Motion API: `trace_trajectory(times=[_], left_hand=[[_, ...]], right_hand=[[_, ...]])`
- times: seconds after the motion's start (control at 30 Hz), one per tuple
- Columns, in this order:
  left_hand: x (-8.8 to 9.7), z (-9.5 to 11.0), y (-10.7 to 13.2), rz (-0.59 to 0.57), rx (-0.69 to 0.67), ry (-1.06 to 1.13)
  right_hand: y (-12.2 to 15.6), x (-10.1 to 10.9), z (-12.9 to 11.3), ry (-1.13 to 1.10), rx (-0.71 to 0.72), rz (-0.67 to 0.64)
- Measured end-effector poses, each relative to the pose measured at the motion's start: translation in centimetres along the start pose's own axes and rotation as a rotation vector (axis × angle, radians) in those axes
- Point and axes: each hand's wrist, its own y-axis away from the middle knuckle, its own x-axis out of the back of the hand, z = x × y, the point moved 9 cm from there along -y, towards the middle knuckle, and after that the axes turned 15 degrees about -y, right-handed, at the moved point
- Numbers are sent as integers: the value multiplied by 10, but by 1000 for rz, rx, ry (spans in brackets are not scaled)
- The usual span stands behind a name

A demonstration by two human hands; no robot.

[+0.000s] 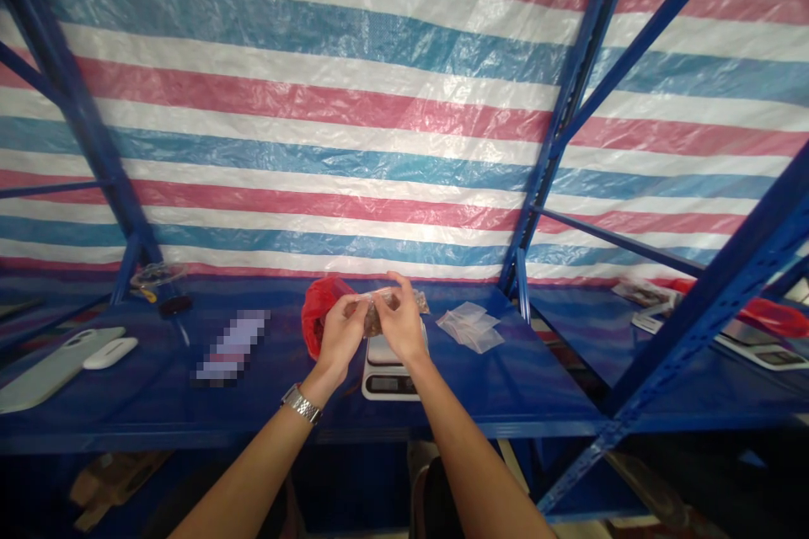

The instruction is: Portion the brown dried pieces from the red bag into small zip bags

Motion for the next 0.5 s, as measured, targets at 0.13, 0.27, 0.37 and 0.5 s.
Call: trace_trajectory(times=[0.13, 0.27, 0.37, 0.5], left_hand=[[-15, 5, -3, -28, -35, 31], [-38, 9, -5, -79, -80, 70], [-54, 11, -5, -123, -102, 85], [-70, 12, -2, -175, -116, 76]], right_hand=[[1, 18, -2, -43, 0, 94], [2, 42, -6, -96, -26, 181], [3, 60, -14, -68, -1, 224], [5, 80, -19, 17, 10, 249]])
